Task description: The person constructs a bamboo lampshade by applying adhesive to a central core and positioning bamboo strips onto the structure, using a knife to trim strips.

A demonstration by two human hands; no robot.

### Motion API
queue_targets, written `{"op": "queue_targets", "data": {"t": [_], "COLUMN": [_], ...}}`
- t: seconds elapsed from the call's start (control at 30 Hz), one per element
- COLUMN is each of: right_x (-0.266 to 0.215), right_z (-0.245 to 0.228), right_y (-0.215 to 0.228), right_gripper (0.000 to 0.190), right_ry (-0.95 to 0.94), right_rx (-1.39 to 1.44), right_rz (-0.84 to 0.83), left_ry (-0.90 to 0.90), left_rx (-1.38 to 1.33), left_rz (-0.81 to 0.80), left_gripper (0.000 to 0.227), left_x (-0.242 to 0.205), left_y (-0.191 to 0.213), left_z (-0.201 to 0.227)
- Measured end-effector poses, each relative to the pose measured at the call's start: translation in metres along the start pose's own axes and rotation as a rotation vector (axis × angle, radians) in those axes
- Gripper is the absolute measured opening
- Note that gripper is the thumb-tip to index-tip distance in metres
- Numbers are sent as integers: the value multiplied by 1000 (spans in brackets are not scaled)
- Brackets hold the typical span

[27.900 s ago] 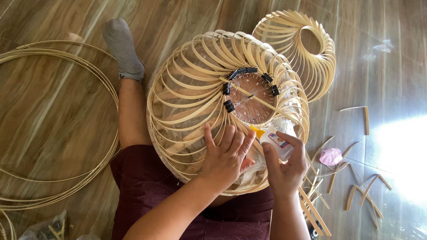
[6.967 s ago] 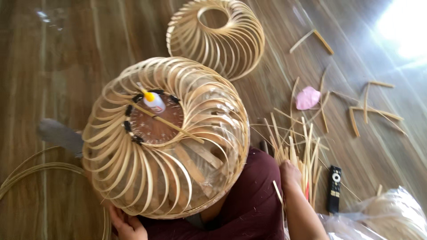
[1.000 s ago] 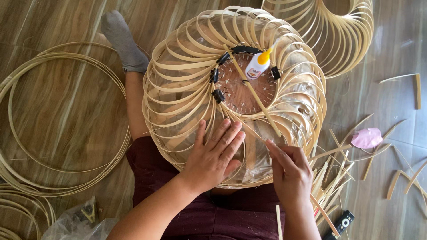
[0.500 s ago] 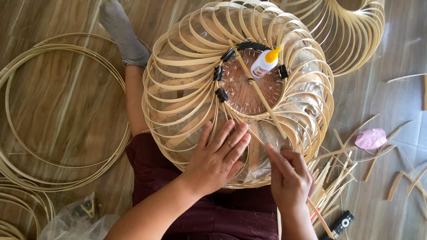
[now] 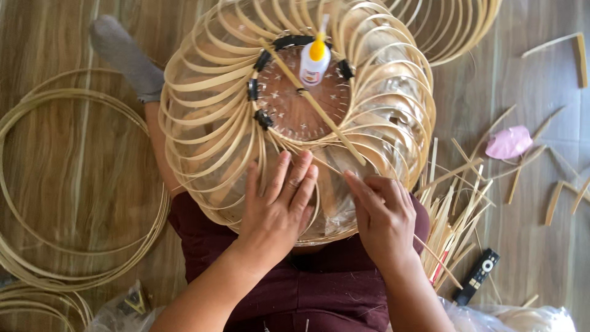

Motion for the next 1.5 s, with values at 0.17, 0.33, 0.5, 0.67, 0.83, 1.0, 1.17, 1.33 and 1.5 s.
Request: {"op": "queue_targets", "data": {"t": [0.17,0.33,0.5,0.67,0.83,1.0,1.17,1.33,1.5], "right_x": [-56,-199,-348,-340,-173,-37,-23,-86,-188], "right_z": [5,90,168,152,82,49,85,185,263], "right_y": [36,33,19,18,62,79,41,69,96], "right_gripper": [35,51,55,24,36,28,25,22,16], "right_ry": [10,-321,-710,-771,-310,-241,-623,-775,-896], "right_rx": [183,11,-296,-79,118,-44,473,328,3], "right_rz": [-99,-328,-572,-533,-290,-10,-73,95,212], "left_ry": [-15,-20,-12,-18,-26,-40,-60,-2,-67], "left_rx": [-8,-62,-94,-113,-94,-93,-104,-135,-90], "left_rz": [13,15,-8,2,-1,4,74,10,65], "left_gripper": [74,77,77,78,76,74,70,66,68], "left_x": [2,2,-2,0,1,4,5,-1,-4], "left_y": [8,2,-4,-6,-8,-3,6,-4,-5], "left_z": [1,-1,-2,-3,-3,-3,-2,-11,-14]}}
Point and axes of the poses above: each hand's wrist, its own x-axis towards the middle knuckle, its own y-axis out of the back of the hand, z = x × y, the point moved 8 cm from there along x, towards the middle knuckle, and after that the axes turned 11 degrees about z, right-handed, at the moved point
